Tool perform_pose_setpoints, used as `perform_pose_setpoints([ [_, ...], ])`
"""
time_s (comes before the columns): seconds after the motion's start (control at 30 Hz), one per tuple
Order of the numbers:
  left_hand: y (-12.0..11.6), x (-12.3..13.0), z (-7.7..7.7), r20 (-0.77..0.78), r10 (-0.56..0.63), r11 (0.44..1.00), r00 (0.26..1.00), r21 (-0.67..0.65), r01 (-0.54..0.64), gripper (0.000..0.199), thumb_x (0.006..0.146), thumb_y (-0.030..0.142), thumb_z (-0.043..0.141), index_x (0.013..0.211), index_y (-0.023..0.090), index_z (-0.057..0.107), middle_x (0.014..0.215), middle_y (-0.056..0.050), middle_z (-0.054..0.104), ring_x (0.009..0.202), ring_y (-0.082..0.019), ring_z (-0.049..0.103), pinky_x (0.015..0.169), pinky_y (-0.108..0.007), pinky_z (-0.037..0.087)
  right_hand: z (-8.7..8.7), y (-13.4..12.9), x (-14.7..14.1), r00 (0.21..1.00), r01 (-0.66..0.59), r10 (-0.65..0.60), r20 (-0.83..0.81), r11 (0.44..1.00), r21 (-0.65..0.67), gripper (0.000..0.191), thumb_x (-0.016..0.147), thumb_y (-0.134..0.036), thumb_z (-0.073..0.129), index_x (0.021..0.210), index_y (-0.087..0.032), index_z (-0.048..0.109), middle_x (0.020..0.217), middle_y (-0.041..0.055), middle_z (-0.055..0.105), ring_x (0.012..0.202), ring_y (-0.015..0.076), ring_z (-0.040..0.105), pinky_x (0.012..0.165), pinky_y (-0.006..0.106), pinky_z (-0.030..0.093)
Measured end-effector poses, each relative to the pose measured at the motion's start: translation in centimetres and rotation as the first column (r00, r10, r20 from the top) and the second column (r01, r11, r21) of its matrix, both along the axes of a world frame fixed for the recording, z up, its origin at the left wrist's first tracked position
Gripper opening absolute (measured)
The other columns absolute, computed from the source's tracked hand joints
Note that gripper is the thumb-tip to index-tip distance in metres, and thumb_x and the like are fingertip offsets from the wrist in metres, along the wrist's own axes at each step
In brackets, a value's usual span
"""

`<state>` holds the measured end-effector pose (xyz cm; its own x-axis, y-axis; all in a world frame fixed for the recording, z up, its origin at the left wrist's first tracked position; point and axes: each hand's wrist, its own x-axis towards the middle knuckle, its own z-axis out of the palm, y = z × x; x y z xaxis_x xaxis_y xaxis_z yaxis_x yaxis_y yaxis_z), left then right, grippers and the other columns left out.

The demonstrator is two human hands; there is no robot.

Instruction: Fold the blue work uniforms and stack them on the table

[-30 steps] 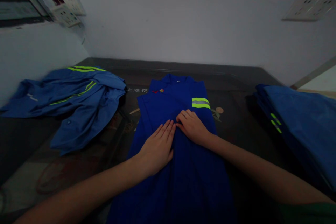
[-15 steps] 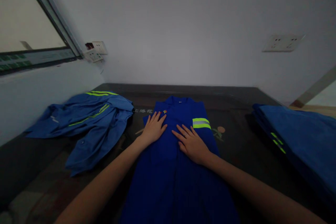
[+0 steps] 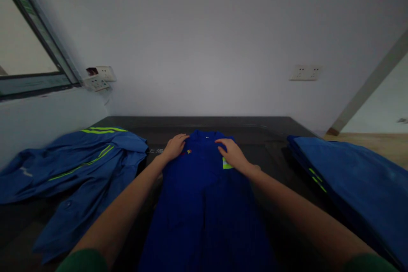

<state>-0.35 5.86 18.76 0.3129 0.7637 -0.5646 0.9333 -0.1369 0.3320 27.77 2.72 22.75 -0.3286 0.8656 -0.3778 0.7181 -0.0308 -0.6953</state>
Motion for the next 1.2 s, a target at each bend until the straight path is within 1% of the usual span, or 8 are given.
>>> perform_pose_setpoints([
  [0.13, 2.0, -1.0, -2.7, -0.009, -0.070, 0.994, 0.997, -0.082, 0.070, 0.033, 0.094, 0.029, 0.040, 0.118, 0.022, 0.062, 0.127, -0.007, 0.060, 0.123, -0.024, 0.046, 0.107, -0.042, 0.034, -5.0, 4.1, 2.5, 0.949, -0.030, 0.069, 0.308, 0.991, -0.131, 0.031, 0.094, -0.018, 0.047, 0.121, -0.015, 0.061, 0.122, 0.0111, 0.063, 0.117, 0.0204, 0.051, 0.098, 0.036, 0.043],
  [0.3, 2.5, -1.8, -4.5, -0.036, -0.007, 0.990, 0.999, -0.139, 0.001, 0.032, 0.088, 0.045, 0.048, 0.101, 0.023, 0.067, 0.113, -0.008, 0.064, 0.113, -0.029, 0.051, 0.098, -0.046, 0.038, -8.6, 4.4, 3.7, 0.899, -0.035, 0.121, 0.420, 0.978, -0.207, 0.025, 0.092, -0.035, 0.053, 0.108, -0.022, 0.068, 0.119, 0.0111, 0.062, 0.117, 0.0272, 0.046, 0.091, 0.039, 0.045],
  [0.43, 3.0, -2.7, -5.2, 0.189, 0.116, 0.979, 0.975, -0.188, -0.080, 0.034, 0.089, 0.045, 0.042, 0.094, 0.020, 0.065, 0.100, -0.004, 0.068, 0.097, -0.022, 0.059, 0.088, -0.033, 0.043, -10.2, 4.2, 4.0, 0.879, -0.050, 0.162, 0.449, 0.966, -0.252, 0.030, 0.092, -0.043, 0.053, 0.108, -0.022, 0.068, 0.120, 0.0114, 0.060, 0.117, 0.0294, 0.044, 0.089, 0.039, 0.044],
  [0.73, 2.4, -3.1, -5.7, 0.014, -0.014, 0.986, 1.000, -0.163, 0.016, 0.029, 0.091, 0.042, 0.046, 0.100, 0.021, 0.063, 0.114, -0.008, 0.066, 0.111, -0.028, 0.056, 0.094, -0.045, 0.036, -10.8, 4.1, 4.4, 0.855, -0.153, 0.262, 0.447, 0.952, -0.265, 0.029, 0.095, -0.034, 0.046, 0.115, -0.018, 0.060, 0.124, 0.0141, 0.058, 0.120, 0.0309, 0.040, 0.092, 0.043, 0.042],
  [0.87, 1.1, -2.7, -5.5, -0.043, -0.019, 0.999, 0.999, -0.029, 0.018, 0.027, 0.093, 0.039, 0.043, 0.104, 0.021, 0.061, 0.114, -0.011, 0.063, 0.113, -0.029, 0.052, 0.094, -0.047, 0.037, -10.0, 3.6, 4.1, 0.852, -0.177, 0.235, 0.468, 0.970, -0.165, 0.028, 0.095, -0.031, 0.047, 0.115, -0.016, 0.059, 0.122, 0.0148, 0.056, 0.116, 0.0303, 0.043, 0.089, 0.041, 0.044],
  [0.97, 1.0, -3.0, -4.8, -0.087, 0.026, 0.996, 0.996, 0.085, -0.019, 0.029, 0.091, 0.036, 0.045, 0.112, 0.021, 0.060, 0.119, -0.012, 0.058, 0.117, -0.032, 0.048, 0.095, -0.050, 0.037, -7.9, 3.7, 3.2, 0.899, -0.133, 0.124, 0.420, 0.991, -0.008, 0.026, 0.090, -0.022, 0.053, 0.115, -0.017, 0.060, 0.123, 0.0142, 0.054, 0.118, 0.0301, 0.042, 0.090, 0.042, 0.043],
  [1.1, 1.3, -3.7, -2.3, -0.012, 0.121, 0.973, 0.993, 0.198, -0.116, 0.034, 0.088, 0.028, 0.047, 0.121, 0.021, 0.057, 0.124, -0.012, 0.056, 0.119, -0.030, 0.047, 0.099, -0.049, 0.038, -2.3, 2.7, 1.1, 0.989, -0.144, 0.143, 0.026, 0.985, 0.096, 0.019, 0.091, -0.017, 0.052, 0.107, -0.017, 0.063, 0.110, 0.0089, 0.062, 0.107, 0.0219, 0.052, 0.094, 0.037, 0.042],
  [1.2, -0.5, -3.6, 0.4, 0.121, 0.012, 0.995, 0.993, 0.099, -0.024, 0.035, 0.089, 0.030, 0.044, 0.119, 0.018, 0.059, 0.121, -0.010, 0.060, 0.118, -0.026, 0.050, 0.104, -0.044, 0.037, 2.1, 0.3, -0.1, 0.868, -0.390, 0.378, -0.322, 0.920, 0.028, 0.013, 0.092, -0.025, 0.056, 0.099, -0.018, 0.065, 0.101, 0.0051, 0.066, 0.097, 0.0175, 0.057, 0.091, 0.033, 0.042],
])
